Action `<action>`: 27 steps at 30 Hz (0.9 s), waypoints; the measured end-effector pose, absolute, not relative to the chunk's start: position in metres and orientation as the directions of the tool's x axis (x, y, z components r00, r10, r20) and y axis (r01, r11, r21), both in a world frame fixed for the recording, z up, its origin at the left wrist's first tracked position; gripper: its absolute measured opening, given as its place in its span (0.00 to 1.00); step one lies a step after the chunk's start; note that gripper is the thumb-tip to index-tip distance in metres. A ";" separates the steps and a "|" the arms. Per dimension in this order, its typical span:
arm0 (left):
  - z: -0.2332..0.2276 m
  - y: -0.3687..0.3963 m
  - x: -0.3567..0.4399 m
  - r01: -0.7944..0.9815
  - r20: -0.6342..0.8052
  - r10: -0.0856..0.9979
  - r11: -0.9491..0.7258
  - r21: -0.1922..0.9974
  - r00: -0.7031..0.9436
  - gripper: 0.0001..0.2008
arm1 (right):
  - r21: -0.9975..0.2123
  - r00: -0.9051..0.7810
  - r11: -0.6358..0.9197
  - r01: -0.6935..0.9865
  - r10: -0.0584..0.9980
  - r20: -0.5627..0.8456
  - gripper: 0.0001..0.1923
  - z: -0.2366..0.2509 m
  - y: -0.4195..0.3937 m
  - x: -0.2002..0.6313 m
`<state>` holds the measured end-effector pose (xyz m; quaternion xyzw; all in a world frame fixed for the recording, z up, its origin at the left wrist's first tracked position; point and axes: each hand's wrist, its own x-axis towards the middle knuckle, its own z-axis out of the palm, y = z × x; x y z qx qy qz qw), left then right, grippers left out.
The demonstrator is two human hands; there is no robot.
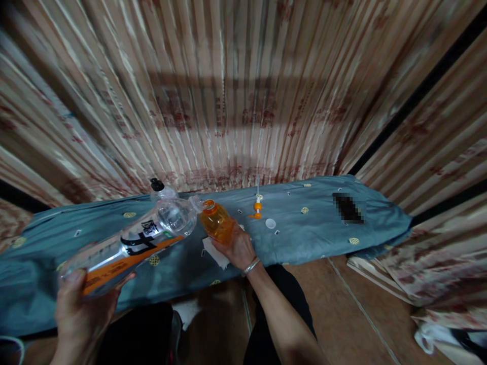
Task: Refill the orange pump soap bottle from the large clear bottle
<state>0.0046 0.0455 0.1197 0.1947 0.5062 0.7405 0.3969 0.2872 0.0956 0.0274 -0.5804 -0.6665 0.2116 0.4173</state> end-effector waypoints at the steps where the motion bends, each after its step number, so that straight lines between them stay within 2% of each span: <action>1: 0.120 0.046 0.004 -0.392 -0.121 0.783 -0.167 0.905 -0.610 0.42 | -0.764 0.020 0.239 0.599 0.950 0.313 0.36 0.028 0.095 0.287; 7: 0.118 0.049 0.005 -0.376 -0.110 0.781 -0.167 0.912 -0.615 0.38 | -0.756 0.035 0.228 0.614 0.948 0.315 0.34 0.027 0.096 0.285; 17: 0.117 0.048 0.004 -0.370 -0.082 0.802 -0.180 0.912 -0.592 0.39 | -0.759 0.059 0.211 0.615 0.948 0.312 0.34 0.025 0.096 0.284; 24: 0.118 0.047 0.005 -0.391 -0.098 0.795 -0.183 0.902 -0.599 0.43 | -0.733 0.082 0.210 0.647 0.937 0.341 0.38 0.024 0.102 0.284; 27: 0.118 0.048 0.006 -0.359 -0.066 0.795 -0.196 0.912 -0.603 0.39 | -0.723 0.075 0.215 0.657 0.935 0.346 0.38 0.023 0.102 0.282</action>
